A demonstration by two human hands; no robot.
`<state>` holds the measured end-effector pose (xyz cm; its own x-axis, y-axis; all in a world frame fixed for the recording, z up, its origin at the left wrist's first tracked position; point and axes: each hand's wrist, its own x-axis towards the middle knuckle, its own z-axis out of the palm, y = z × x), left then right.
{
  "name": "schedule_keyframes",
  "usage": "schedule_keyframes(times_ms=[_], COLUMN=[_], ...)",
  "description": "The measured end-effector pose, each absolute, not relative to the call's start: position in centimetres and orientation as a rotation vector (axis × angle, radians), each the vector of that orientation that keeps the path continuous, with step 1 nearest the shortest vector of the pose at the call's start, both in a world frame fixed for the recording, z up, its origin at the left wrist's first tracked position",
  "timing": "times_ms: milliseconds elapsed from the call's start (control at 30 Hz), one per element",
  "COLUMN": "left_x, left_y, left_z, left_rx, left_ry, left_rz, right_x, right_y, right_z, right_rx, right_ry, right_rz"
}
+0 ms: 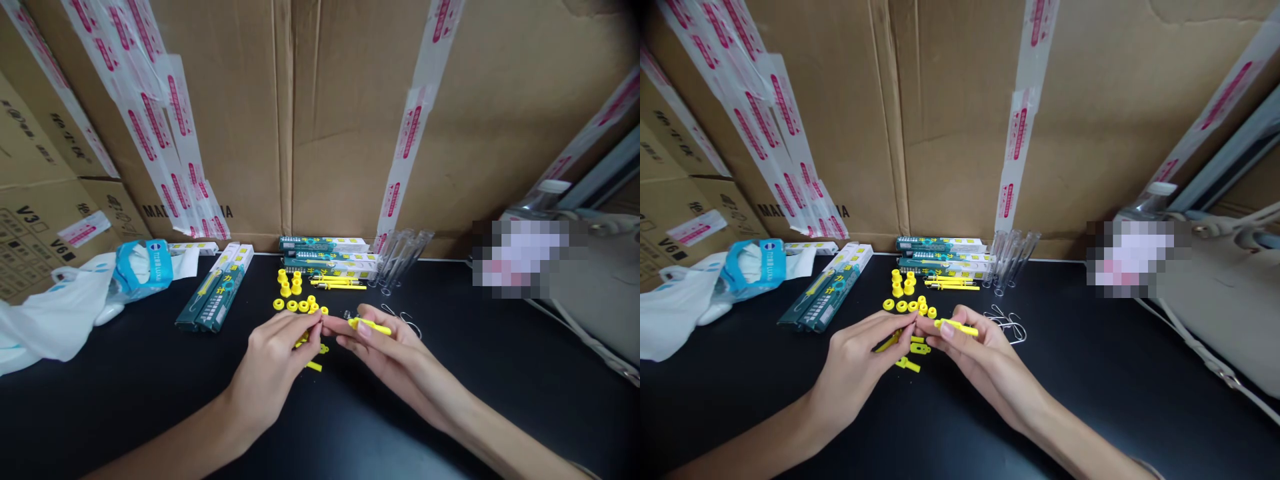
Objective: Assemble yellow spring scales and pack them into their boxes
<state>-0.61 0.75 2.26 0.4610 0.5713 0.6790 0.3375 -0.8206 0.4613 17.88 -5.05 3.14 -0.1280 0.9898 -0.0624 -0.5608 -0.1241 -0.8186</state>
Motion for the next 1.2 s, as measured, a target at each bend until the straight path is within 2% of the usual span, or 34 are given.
schedule_keyframes(times_ms=[200, 433, 767, 1000, 1200], left_x=[-0.70, -0.63, -0.53, -0.43, -0.53], left_y=[1.02, 0.99, 0.52, 0.57, 0.84], left_z=[2.05, 2.54, 2.88, 2.37, 1.97], left_rx=[2.383, 2.428, 2.525, 2.519, 2.470], left_ry=[0.919, 0.864, 0.840, 0.891, 0.887], left_rz=[1.225, 1.146, 1.065, 1.079, 1.119], right_x=[17.90, 17.81, 18.11, 17.82, 17.56], right_y=[-5.11, -5.04, -4.43, -4.32, -4.55], right_z=[3.12, 3.11, 2.71, 2.34, 2.47], right_rx=[-0.717, -0.748, -1.122, -1.076, -1.111], right_ry=[-0.738, -0.731, -0.972, -0.896, -0.913], right_rz=[1.610, 1.617, 1.251, 1.355, 1.281])
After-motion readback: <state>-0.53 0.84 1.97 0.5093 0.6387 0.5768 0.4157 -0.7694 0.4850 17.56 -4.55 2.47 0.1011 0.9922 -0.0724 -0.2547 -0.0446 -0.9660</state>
